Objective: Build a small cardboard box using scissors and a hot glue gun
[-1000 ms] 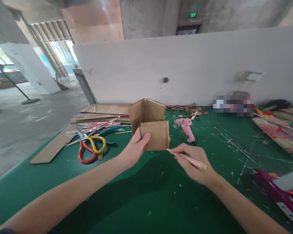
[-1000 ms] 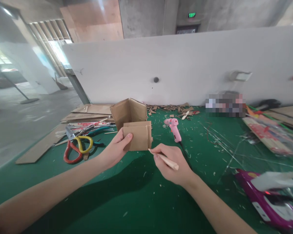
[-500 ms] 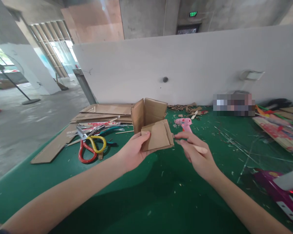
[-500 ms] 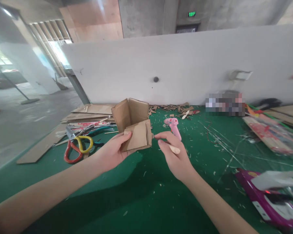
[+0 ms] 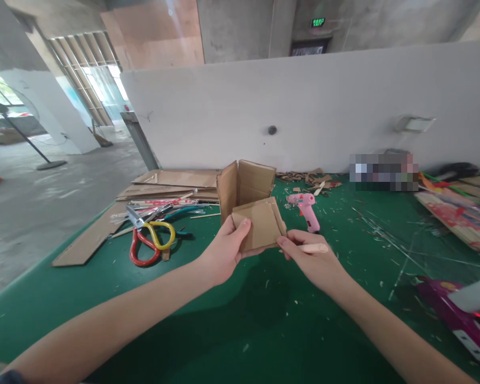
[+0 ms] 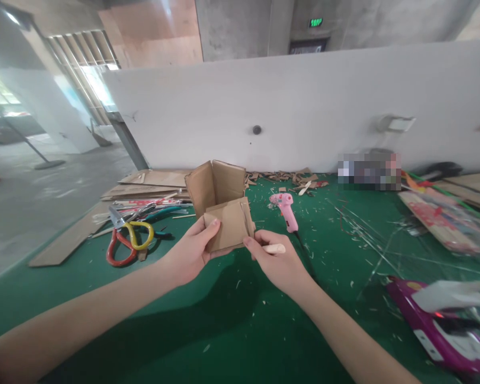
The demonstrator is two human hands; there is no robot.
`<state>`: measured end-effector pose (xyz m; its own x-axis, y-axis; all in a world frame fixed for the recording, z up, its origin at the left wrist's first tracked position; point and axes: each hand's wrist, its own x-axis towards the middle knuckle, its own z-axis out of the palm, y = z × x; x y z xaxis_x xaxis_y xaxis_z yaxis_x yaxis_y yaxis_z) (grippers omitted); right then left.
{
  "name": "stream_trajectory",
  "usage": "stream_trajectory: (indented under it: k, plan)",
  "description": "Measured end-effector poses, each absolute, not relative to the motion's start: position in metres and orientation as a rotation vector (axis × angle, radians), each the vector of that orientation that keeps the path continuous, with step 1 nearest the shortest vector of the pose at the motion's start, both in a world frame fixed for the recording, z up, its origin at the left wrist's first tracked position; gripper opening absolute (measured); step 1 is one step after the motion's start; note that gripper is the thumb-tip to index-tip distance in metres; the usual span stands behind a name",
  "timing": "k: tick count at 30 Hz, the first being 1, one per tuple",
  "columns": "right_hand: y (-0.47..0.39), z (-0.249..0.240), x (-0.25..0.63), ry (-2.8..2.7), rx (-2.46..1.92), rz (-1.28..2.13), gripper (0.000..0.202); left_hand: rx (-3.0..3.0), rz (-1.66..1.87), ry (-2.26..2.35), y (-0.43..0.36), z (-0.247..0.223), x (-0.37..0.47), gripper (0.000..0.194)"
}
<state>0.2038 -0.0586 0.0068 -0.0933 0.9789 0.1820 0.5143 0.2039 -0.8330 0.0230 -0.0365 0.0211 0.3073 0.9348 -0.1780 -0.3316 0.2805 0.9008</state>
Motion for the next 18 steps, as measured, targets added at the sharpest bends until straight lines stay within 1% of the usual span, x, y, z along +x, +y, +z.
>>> stream_trajectory:
  k: [4, 9, 15, 18]
  plan:
    - [-0.053, 0.01, 0.213, -1.783, -1.467, 0.708, 0.043, 0.932, 1.059, 0.767, -0.037, 0.009, 0.025, 0.033]
    - [-0.051, 0.022, 0.232, -1.871, -1.507, 0.666, 0.044, 1.033, 1.031, 0.794, -0.031, -0.001, 0.021, 0.032]
    - [-0.049, 0.026, 0.247, -1.972, -1.489, 0.625, 0.043, 1.087, 1.051, 0.78, -0.021, 0.0, 0.016, 0.033]
    - [-0.048, 0.027, 0.251, -2.012, -1.486, 0.612, 0.043, 1.121, 1.033, 0.83, -0.018, 0.0, 0.015, 0.037]
